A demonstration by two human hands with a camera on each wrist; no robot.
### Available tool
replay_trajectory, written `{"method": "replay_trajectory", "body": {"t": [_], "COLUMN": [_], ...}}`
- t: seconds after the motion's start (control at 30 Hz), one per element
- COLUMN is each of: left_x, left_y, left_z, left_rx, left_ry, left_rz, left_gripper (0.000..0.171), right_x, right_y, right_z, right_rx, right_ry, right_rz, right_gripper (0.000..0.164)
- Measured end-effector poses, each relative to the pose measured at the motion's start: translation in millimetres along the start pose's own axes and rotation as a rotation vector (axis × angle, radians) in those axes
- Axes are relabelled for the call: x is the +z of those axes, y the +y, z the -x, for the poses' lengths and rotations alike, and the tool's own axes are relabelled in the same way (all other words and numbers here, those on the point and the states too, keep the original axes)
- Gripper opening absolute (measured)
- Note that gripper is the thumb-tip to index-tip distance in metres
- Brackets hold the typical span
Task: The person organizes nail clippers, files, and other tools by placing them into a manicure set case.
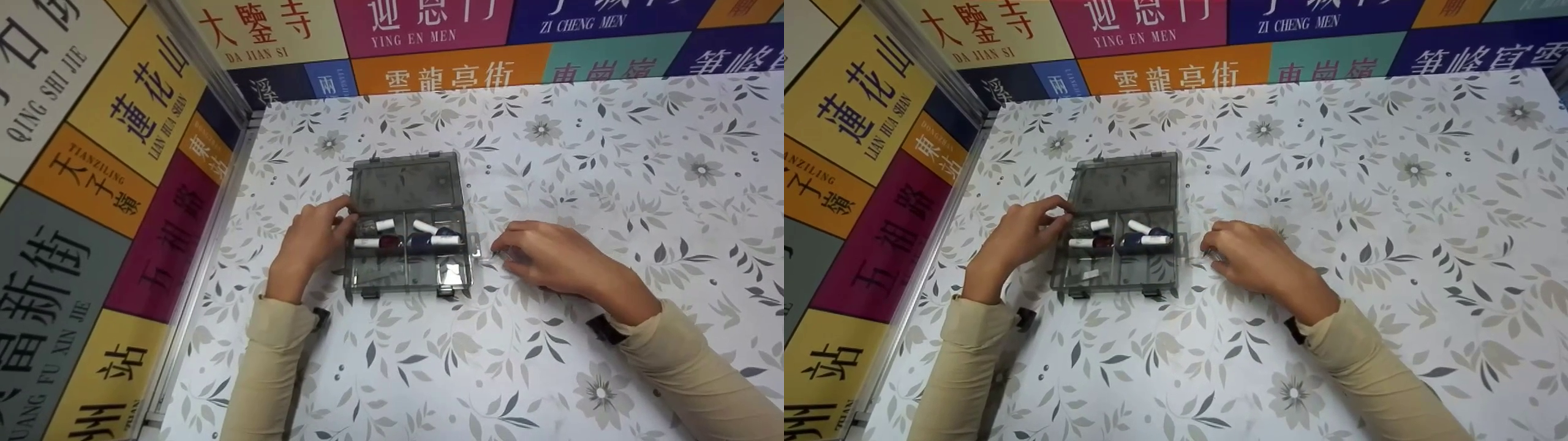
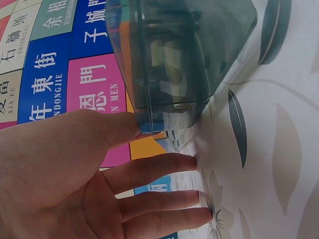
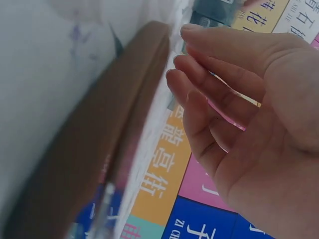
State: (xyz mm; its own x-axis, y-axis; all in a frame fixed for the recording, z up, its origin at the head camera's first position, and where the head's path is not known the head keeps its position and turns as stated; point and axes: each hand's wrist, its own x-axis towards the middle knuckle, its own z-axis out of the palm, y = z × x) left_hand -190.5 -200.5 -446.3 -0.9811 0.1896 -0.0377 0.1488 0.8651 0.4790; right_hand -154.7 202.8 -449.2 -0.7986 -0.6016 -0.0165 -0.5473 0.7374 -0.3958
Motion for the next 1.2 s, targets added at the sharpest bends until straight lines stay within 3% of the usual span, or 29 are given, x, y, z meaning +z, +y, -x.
{"method": "replay_trajectory", "body": {"t": [0.3, 1.2], "left_x": [0.1, -0.2], "left_y": [-0.7, 1.2], "left_z": [0.7, 0.6], "left_rx": [0.003, 0.003], "left_ry": [0.002, -0.003], "left_rz": [0.001, 0.001], "left_gripper": [0.015, 0.016], "right_x": [6.8, 3.5], "right_y": [-0.1, -8.0], "right_z": [-1.9, -3.5], "right_rx": [-0.002, -0.019], "right_ry": [0.012, 0.109], "right_rz": [-0.042, 0.016], "right_gripper": [0.021, 0.021]}}
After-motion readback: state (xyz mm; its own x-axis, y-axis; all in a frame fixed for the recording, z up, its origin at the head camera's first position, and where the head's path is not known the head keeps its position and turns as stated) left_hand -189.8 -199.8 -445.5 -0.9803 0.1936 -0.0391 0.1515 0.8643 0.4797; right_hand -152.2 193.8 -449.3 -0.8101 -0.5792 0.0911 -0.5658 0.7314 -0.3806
